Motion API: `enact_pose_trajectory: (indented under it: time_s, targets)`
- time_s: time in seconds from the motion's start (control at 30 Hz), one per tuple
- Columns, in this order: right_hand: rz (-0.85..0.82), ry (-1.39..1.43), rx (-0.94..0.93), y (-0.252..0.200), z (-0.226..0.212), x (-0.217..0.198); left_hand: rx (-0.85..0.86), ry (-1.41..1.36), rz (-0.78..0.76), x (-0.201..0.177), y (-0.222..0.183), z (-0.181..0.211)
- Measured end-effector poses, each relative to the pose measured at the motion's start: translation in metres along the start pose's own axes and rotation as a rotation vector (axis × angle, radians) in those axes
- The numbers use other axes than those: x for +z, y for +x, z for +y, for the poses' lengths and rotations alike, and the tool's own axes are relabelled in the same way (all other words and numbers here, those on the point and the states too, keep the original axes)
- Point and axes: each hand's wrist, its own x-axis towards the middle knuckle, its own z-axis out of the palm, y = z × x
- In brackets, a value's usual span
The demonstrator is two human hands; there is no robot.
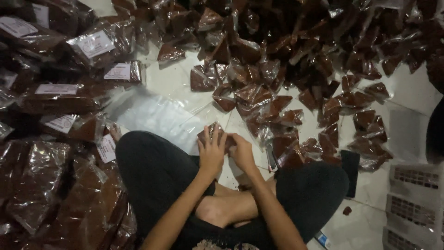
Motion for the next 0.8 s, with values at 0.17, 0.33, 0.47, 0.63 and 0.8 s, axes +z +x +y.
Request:
enact_pose_trajectory:
  time_s: [0.17,0.33,0.47,0.63,0.8]
  targets:
    - [-0.048,0.045,0.123,0.01,0.048,0.011,-0.116,0.058,0.216,0.031,0.008,-0.036]
    - [0.273,-0.521,0.209,0.035,0.017,-0.028,-0.007,-0.091,0.063,0.023,0.006,-0.011]
    - [0.295,-0.361,-0.081,0.019,0.022,-0.033,-0.293,-0.662,-0.135,-0.033,0.016,0.032]
    - [0.046,-0.093,-0.3,-0.046,-0.023,-0.075,-0.619,-1.101,-0.363,0.013,0.003,0.025]
    - [0.256,0.388,0.345,-0.064,0.022,-0.052,-0.677,-1.592,-0.158,-0.016,-0.035,0.055]
